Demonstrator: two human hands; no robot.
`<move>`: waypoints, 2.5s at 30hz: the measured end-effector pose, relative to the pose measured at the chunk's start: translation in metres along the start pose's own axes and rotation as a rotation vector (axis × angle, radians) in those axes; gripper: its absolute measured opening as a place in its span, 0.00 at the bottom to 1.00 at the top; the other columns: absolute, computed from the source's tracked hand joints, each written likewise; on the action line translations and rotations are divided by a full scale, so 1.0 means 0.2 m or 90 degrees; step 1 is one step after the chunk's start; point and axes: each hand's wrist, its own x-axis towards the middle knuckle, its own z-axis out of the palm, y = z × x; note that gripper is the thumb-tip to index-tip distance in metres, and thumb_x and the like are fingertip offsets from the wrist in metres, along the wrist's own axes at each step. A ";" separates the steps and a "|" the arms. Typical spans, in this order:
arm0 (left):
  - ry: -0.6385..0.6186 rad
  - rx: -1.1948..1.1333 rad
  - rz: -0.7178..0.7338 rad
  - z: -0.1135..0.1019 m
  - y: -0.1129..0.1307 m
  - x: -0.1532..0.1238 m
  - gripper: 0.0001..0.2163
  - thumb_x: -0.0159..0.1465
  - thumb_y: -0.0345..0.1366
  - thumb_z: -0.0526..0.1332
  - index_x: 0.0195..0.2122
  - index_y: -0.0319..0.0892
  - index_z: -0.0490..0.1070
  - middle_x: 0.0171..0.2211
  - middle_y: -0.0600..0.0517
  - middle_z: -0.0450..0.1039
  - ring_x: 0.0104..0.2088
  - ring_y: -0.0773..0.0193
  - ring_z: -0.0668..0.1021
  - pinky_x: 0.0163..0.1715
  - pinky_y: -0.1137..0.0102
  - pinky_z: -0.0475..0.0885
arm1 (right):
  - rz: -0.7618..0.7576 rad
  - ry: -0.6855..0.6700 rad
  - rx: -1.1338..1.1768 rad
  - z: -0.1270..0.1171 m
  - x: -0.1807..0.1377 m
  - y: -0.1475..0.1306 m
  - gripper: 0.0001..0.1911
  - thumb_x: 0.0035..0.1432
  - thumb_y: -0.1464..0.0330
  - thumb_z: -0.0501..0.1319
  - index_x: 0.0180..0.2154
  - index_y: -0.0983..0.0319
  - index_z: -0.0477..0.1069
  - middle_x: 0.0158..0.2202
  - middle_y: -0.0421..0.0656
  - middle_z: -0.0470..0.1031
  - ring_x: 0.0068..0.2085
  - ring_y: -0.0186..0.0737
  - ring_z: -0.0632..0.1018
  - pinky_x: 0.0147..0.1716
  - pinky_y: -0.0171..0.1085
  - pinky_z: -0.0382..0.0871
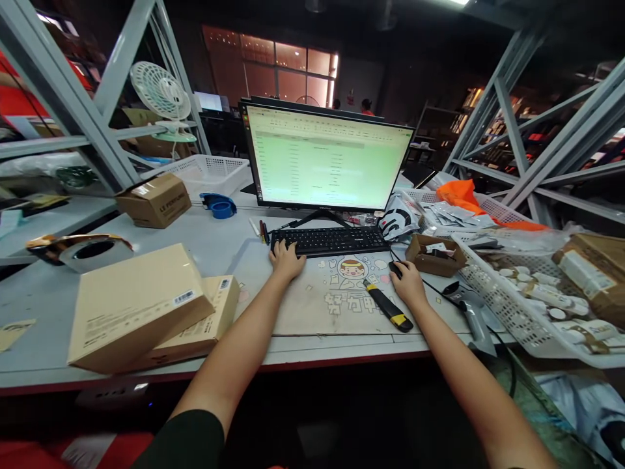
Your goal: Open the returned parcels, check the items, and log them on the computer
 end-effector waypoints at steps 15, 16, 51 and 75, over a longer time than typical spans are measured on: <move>0.000 -0.003 -0.001 0.00 0.00 0.00 0.32 0.68 0.48 0.59 0.71 0.43 0.65 0.77 0.39 0.50 0.78 0.43 0.49 0.75 0.44 0.47 | -0.002 -0.016 0.015 0.00 0.00 0.00 0.23 0.63 0.63 0.59 0.55 0.64 0.80 0.57 0.56 0.74 0.57 0.56 0.75 0.63 0.53 0.70; 0.000 -0.004 -0.001 0.00 0.00 0.00 0.31 0.68 0.48 0.59 0.71 0.43 0.65 0.77 0.39 0.50 0.78 0.43 0.49 0.75 0.44 0.47 | -0.001 -0.017 0.017 0.01 0.00 0.00 0.23 0.64 0.62 0.59 0.54 0.64 0.80 0.57 0.56 0.74 0.57 0.55 0.75 0.63 0.53 0.70; 0.091 -0.222 -0.166 -0.07 -0.01 0.04 0.29 0.68 0.45 0.61 0.69 0.43 0.66 0.77 0.40 0.48 0.74 0.43 0.62 0.74 0.54 0.59 | 0.017 -0.005 -0.015 -0.01 0.00 -0.01 0.23 0.63 0.63 0.57 0.54 0.64 0.80 0.56 0.57 0.74 0.56 0.56 0.76 0.61 0.54 0.71; 0.007 -0.067 -0.038 0.00 0.02 -0.03 0.33 0.66 0.47 0.62 0.71 0.43 0.65 0.79 0.40 0.45 0.79 0.41 0.47 0.75 0.46 0.51 | 0.028 -0.002 -0.016 -0.02 -0.01 0.01 0.26 0.60 0.58 0.57 0.53 0.64 0.81 0.57 0.58 0.74 0.56 0.58 0.76 0.60 0.56 0.71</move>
